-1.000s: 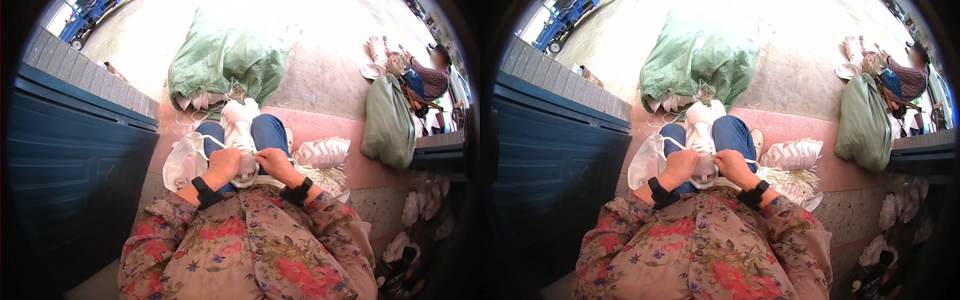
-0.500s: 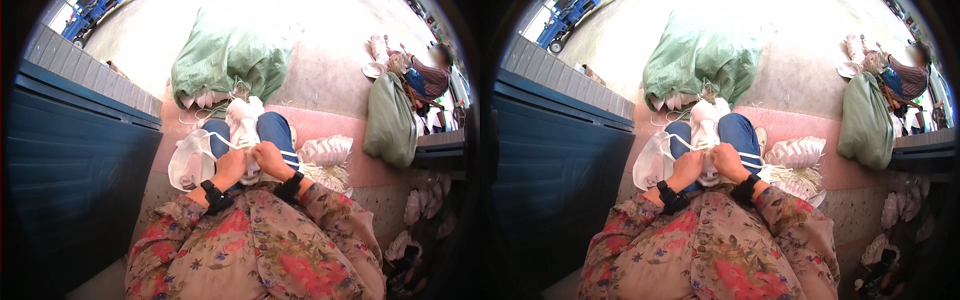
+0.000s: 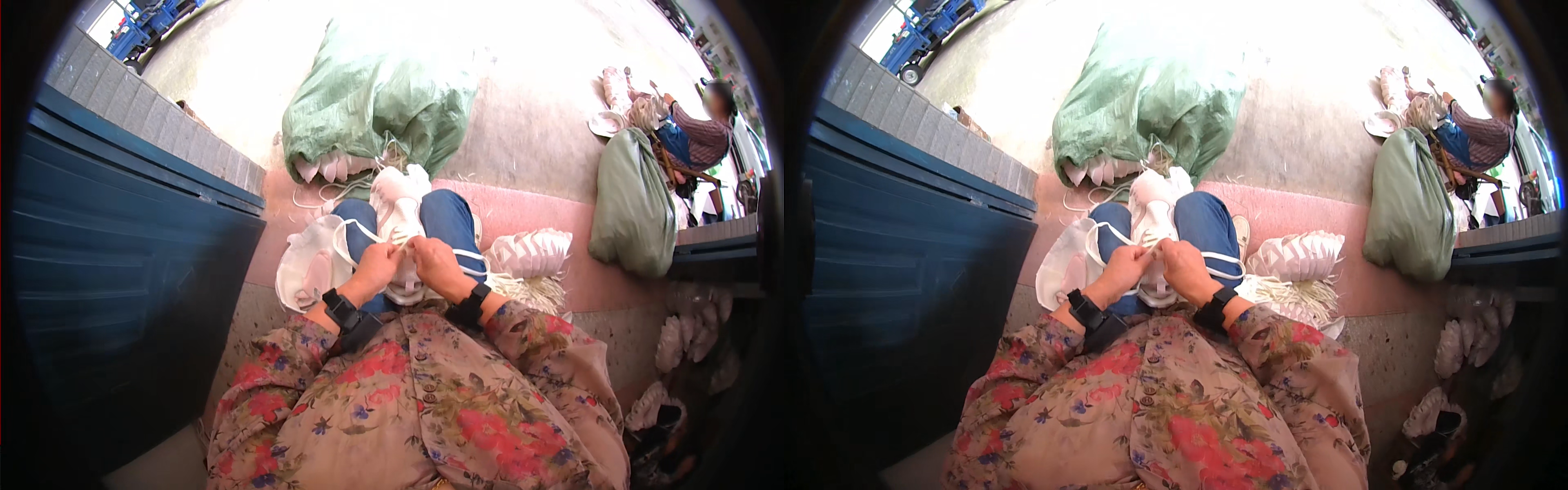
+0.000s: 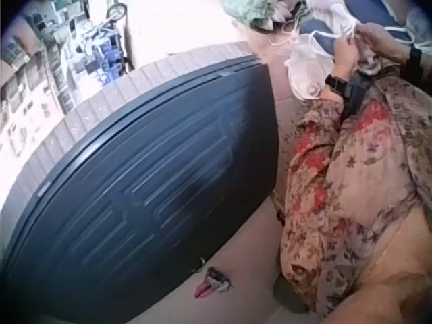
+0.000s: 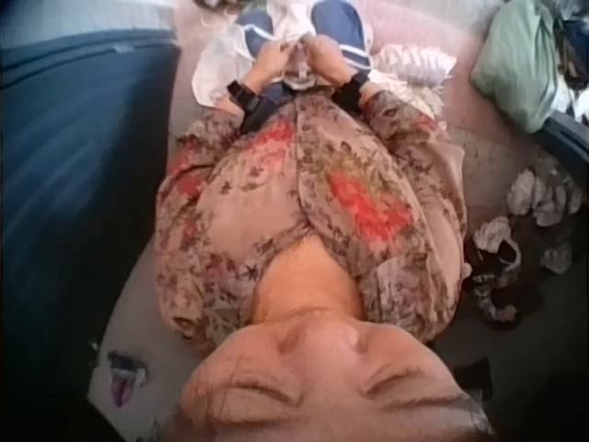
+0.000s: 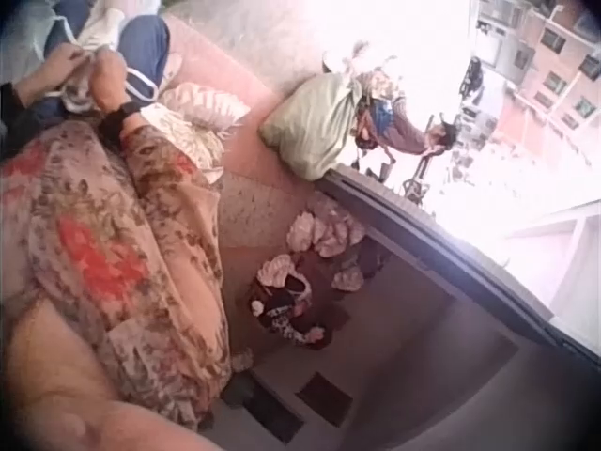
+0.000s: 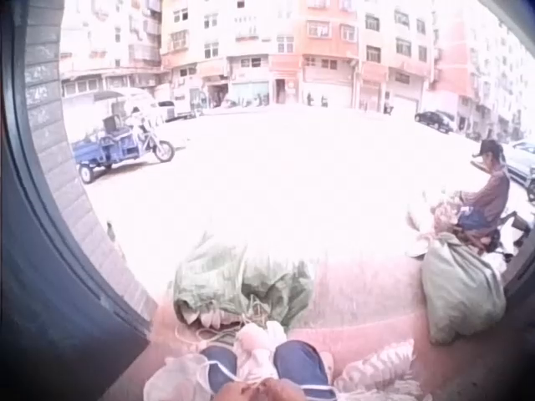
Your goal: The recorder is lacing white shoes while sitting on the floor outside a building.
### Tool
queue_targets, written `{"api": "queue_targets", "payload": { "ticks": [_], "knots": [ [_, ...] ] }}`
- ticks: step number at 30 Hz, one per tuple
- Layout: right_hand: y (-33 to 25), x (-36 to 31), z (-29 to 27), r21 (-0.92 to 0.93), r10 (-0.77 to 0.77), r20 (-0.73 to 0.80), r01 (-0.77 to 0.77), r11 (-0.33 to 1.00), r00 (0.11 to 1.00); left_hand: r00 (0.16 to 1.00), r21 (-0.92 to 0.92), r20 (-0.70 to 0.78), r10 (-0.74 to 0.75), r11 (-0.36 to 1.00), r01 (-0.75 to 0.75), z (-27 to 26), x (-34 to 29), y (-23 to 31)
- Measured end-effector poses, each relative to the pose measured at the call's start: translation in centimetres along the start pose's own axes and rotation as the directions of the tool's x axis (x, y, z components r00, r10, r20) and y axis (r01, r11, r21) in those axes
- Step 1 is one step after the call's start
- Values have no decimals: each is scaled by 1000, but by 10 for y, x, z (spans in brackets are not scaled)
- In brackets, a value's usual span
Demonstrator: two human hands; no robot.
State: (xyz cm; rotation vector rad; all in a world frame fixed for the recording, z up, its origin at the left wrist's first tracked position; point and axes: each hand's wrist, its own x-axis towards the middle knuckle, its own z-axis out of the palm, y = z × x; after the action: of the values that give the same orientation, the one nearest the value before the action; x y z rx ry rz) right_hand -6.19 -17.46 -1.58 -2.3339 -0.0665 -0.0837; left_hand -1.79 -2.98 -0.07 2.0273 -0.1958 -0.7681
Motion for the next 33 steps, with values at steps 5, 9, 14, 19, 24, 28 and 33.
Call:
{"api": "queue_targets", "payload": {
  "ticks": [5,9,14,19,24,28,33],
  "knots": [
    [-4,5,-14,80,18,81,-24,997,997,972,373,-116,206,916,-149,3,-2,6],
    [-1,9,-43,65,74,270,-95,993,960,974,292,-34,225,934,-206,-21,-4,24],
    [-16,27,-44,293,-22,444,-122,948,896,959,-377,260,111,926,-5,-54,-8,47],
    [-19,27,-61,566,333,256,-420,709,908,994,-317,86,63,948,-32,-43,-8,29],
    [-15,19,-79,571,236,244,-336,749,941,977,91,94,193,975,-202,-28,-5,-1],
    [-18,21,-78,577,194,246,-304,758,950,982,135,66,175,974,-182,-27,-2,-5],
    [-18,24,-78,582,183,255,-302,755,949,975,147,32,218,964,-220,-23,2,-4]
  ]
}}
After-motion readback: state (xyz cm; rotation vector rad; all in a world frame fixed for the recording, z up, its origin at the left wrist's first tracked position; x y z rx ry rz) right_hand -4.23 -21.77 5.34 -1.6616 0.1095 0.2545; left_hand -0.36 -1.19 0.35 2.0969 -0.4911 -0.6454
